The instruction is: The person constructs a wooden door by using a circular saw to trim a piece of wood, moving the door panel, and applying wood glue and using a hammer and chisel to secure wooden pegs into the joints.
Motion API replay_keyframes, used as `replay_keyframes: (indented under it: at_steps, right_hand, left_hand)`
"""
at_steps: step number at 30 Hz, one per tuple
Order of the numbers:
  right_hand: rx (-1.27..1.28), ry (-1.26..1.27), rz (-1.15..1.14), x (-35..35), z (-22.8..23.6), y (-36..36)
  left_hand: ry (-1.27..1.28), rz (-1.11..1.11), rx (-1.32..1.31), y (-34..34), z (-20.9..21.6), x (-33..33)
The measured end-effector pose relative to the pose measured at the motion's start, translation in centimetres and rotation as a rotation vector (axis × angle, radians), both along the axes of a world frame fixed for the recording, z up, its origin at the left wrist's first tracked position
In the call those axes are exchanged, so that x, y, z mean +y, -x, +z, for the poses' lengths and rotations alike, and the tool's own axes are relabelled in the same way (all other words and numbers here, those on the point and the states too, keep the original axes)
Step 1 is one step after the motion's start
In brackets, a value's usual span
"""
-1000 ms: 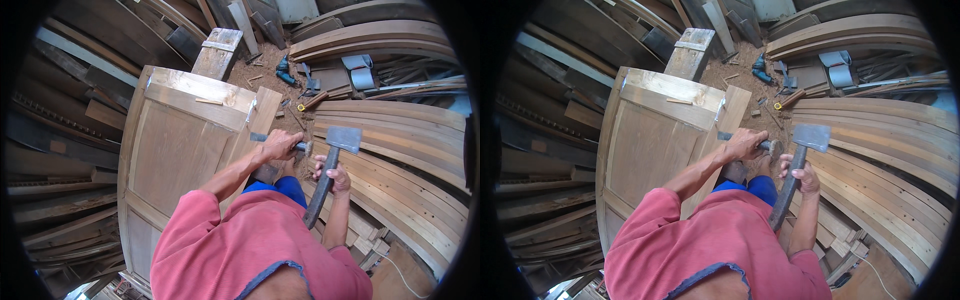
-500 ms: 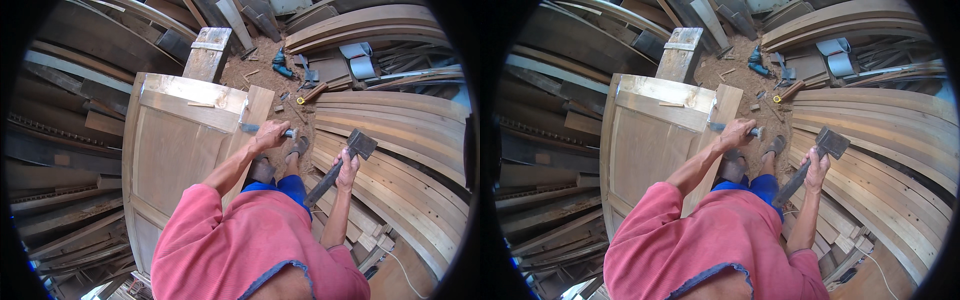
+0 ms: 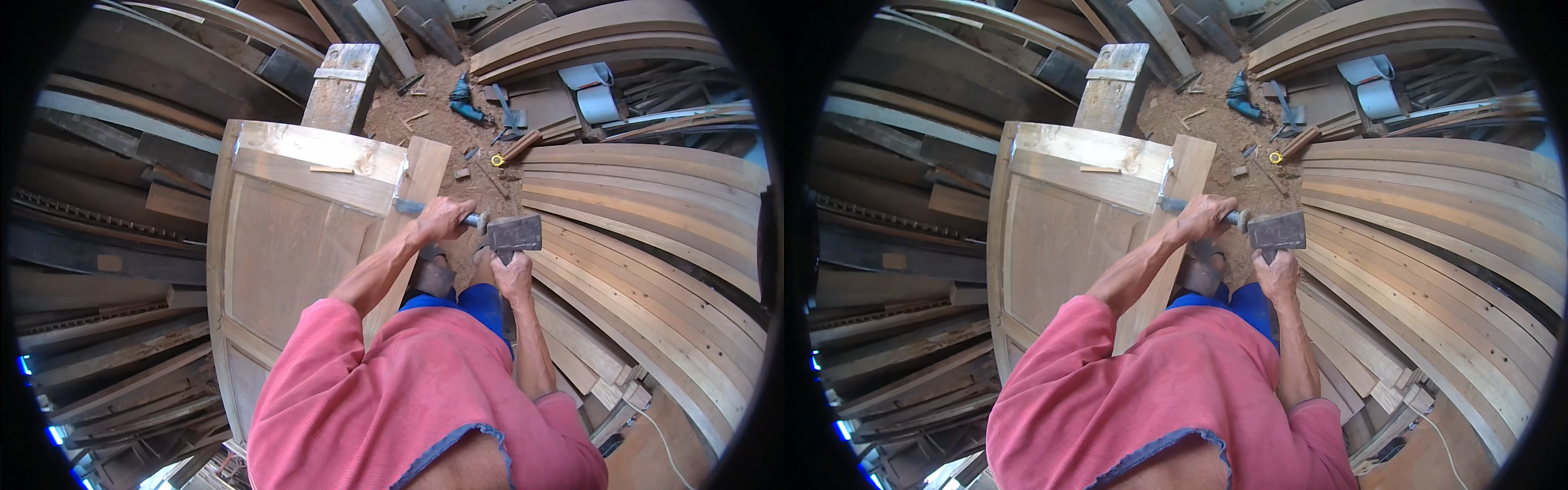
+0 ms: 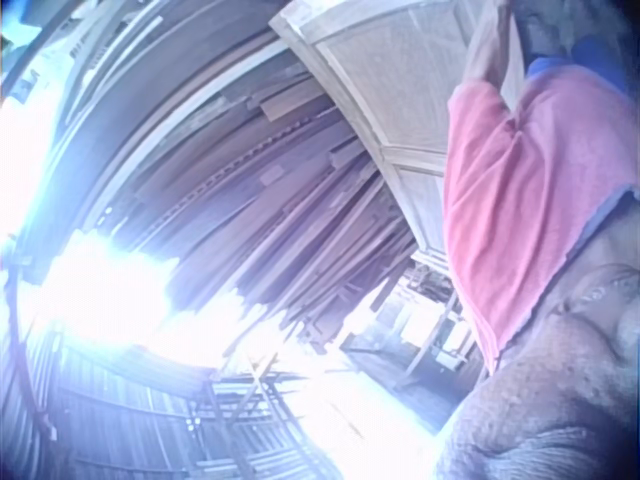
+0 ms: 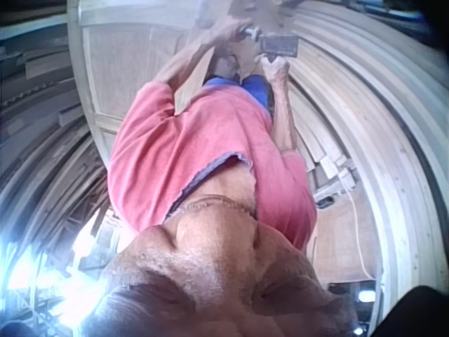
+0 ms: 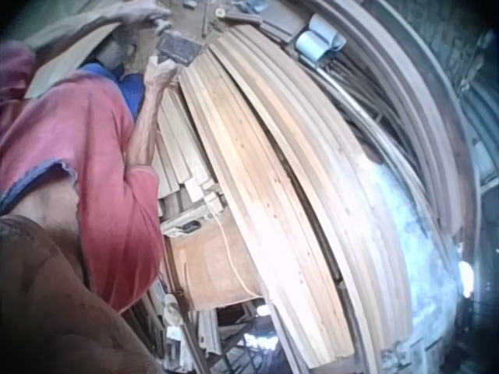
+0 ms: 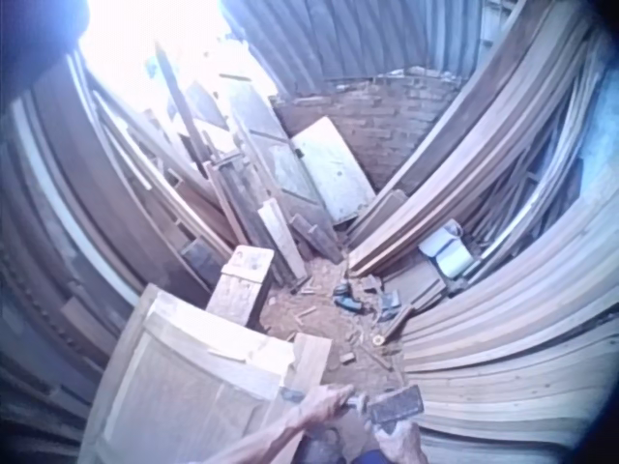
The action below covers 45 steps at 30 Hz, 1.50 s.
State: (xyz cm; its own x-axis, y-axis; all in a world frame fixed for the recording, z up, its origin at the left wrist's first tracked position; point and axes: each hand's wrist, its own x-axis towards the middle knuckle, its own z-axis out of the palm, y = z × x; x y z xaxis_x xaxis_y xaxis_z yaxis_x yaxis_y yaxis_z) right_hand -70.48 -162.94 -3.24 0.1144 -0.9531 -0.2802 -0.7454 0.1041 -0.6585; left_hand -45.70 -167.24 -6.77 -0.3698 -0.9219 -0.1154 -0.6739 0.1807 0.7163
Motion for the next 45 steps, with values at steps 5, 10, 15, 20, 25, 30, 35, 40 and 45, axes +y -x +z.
replay_keyframes:
  at_steps: [5, 10, 15, 20, 25, 30, 35, 40, 45]
  right_hand:
    - [-0.466, -0.123, -0.481, -0.4, 4.0, 1.3]
    - [-0.076, -0.031, -0.148, 0.7, -1.5, 0.8]
    - [-0.209, -0.162, -0.244, 0.1, -1.0, 0.9]
    - [-0.576, -0.031, -0.502, -1.6, 2.0, 2.2]
    - [-0.226, -0.077, -0.361, -0.2, 0.1, -0.7]
    - [-0.004, -0.148, 0.22, 1.8, -1.4, -1.7]
    - [-0.217, -0.322, -0.069, 1.4, 0.3, 0.3]
    - [-0.503, -0.276, -0.389, -1.7, 2.5, 3.8]
    - [-0.571, -0.135, -0.539, -3.6, 5.1, 6.1]
  left_hand:
    - [0.068, 0.046, 0.032, -0.3, 0.0, -0.8]
    - [-0.03, -0.03, -0.057, 0.0, 0.6, -0.5]
    - [-0.005, -0.094, -0.066, 0.5, 0.4, 0.5]
    - [-0.074, -0.051, -0.064, -0.3, 0.9, 0.0]
    - [-0.012, -0.037, -0.049, -0.6, -0.5, -0.6]
    - [-0.08, -0.071, -0.229, -5.3, -0.5, 3.0]
    - [-0.074, -0.155, -0.098, -0.8, 1.3, 2.1]
    - [-0.02, -0.212, -0.109, 2.8, 2.1, -3.4]
    - [0.025, -0.205, -0.083, 1.1, 1.7, -6.2]
